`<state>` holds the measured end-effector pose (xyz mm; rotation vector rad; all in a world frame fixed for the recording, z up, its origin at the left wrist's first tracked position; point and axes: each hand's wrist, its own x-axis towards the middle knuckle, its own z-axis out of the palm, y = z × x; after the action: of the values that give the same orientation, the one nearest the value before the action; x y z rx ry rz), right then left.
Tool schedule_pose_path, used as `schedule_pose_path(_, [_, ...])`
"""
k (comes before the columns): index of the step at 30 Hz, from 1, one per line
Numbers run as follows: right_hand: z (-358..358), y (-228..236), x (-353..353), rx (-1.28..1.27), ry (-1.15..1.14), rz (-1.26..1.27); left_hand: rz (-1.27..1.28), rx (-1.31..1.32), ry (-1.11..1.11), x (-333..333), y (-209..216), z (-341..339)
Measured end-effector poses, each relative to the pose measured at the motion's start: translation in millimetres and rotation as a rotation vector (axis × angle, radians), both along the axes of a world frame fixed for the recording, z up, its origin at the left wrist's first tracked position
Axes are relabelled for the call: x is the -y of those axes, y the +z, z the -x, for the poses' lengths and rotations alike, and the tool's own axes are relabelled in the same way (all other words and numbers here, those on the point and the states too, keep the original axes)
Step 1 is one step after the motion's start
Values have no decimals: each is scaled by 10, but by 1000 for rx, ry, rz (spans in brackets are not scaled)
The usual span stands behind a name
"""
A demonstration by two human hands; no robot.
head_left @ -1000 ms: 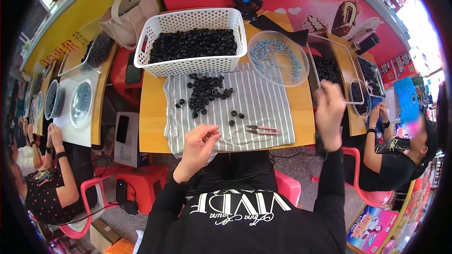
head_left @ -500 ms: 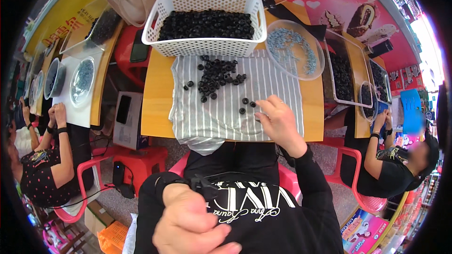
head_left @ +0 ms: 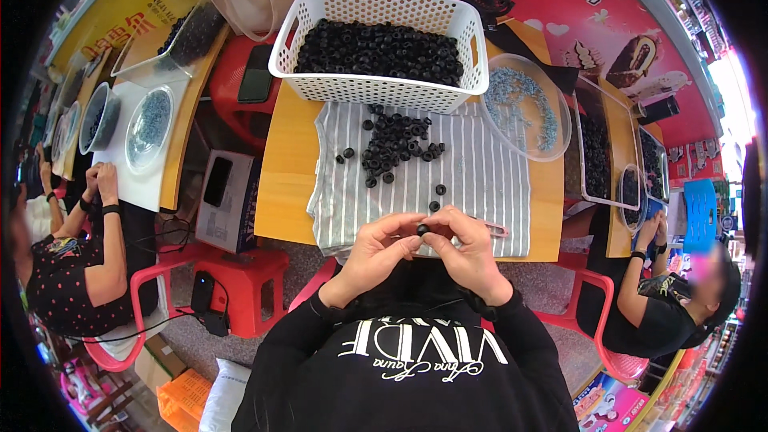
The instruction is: The person sits at a table and repeatedly picks up small black cylindrical objects from a striped cloth. Using a small pink-handled tool, they manipulate each object individually, then place it back on the cloth. A white basket and a clear container with blue beads are also on the table.
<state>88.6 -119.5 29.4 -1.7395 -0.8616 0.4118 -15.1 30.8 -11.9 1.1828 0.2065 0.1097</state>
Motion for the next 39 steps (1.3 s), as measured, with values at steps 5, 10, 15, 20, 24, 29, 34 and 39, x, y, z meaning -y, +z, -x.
schedule_pose_path(5, [-70,-58,-109,-54,103,-69,298,33,-22,-93,-174,2])
schedule_pose_path(10, [-368,-19,-425,292,60,141,459,41,121,-123,-298,13])
schedule_pose_path(15, [-670,-230,-780,622,56,428,455,16,117,-161,-368,-2])
schedule_pose_path(20, [-565,-342,-928,777,77,553,438,-16,153,-142,-366,-13])
schedule_pose_path(24, [-449,-226,-850,804,97,634,443,-1,139,-156,-394,11])
schedule_pose_path(29, [-407,-231,-760,782,42,603,443,-14,141,-157,-366,1])
schedule_pose_path(34, [-481,-342,-779,814,-26,541,430,-15,142,-142,-337,-12])
schedule_pose_path(39, [-304,-174,-577,578,89,521,431,11,131,-163,-387,20])
